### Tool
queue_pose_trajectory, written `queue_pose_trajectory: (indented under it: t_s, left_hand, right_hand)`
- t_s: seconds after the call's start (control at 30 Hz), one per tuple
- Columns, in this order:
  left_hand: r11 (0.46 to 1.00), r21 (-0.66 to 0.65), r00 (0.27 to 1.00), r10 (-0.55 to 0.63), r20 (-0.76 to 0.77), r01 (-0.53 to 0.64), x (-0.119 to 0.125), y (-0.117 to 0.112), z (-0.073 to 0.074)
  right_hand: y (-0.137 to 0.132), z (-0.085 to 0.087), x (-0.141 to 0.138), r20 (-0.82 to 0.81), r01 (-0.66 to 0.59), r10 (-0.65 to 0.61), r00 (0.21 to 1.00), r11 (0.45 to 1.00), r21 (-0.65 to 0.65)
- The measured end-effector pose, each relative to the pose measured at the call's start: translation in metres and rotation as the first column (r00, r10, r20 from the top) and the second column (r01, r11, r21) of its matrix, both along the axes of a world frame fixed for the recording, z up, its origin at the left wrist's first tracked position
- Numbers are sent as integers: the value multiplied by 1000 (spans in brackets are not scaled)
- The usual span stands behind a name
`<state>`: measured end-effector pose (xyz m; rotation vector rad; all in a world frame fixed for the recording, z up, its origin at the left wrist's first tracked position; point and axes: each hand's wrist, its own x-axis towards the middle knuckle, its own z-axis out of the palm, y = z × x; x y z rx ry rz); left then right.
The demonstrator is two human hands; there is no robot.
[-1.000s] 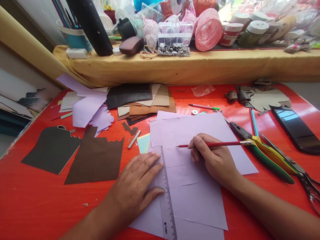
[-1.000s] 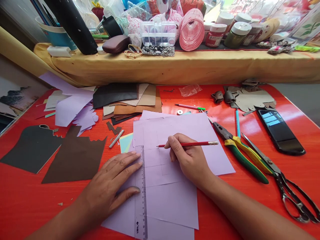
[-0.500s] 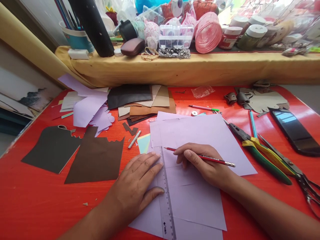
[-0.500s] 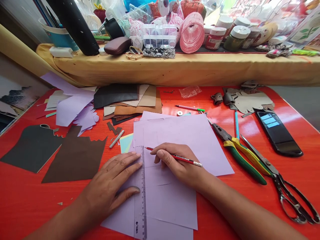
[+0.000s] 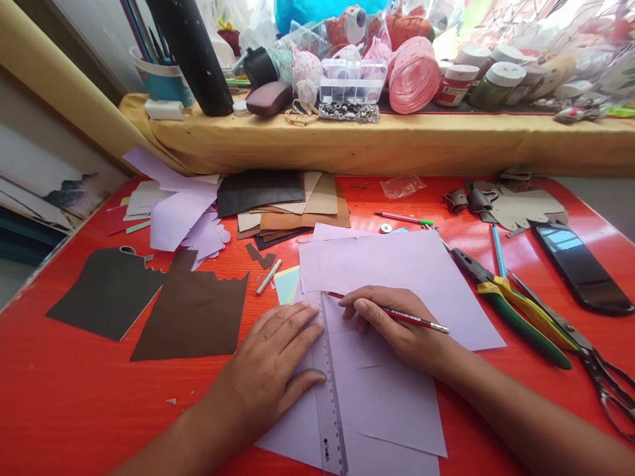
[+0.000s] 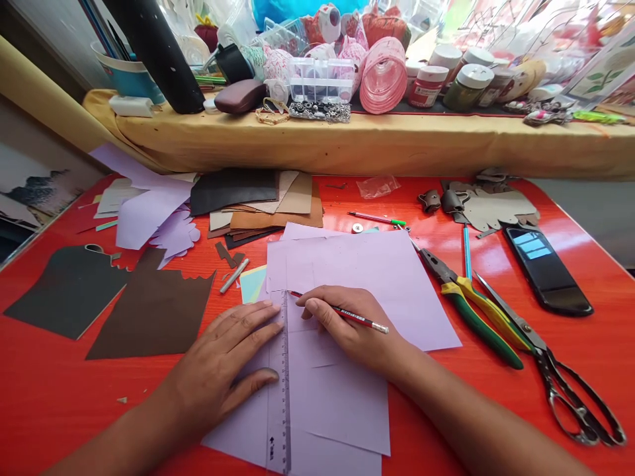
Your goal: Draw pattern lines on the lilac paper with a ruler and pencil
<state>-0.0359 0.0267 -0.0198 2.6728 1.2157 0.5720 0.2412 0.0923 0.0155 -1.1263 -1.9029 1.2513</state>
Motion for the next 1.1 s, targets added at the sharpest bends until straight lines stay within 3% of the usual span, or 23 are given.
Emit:
queue_pose_trajectory:
  t_s: [1.1]
  left_hand:
    - [997, 72, 999, -16, -36, 19, 1, 3, 3]
  right_hand:
    - [0, -2, -1, 12, -11, 10, 1000, 999, 51]
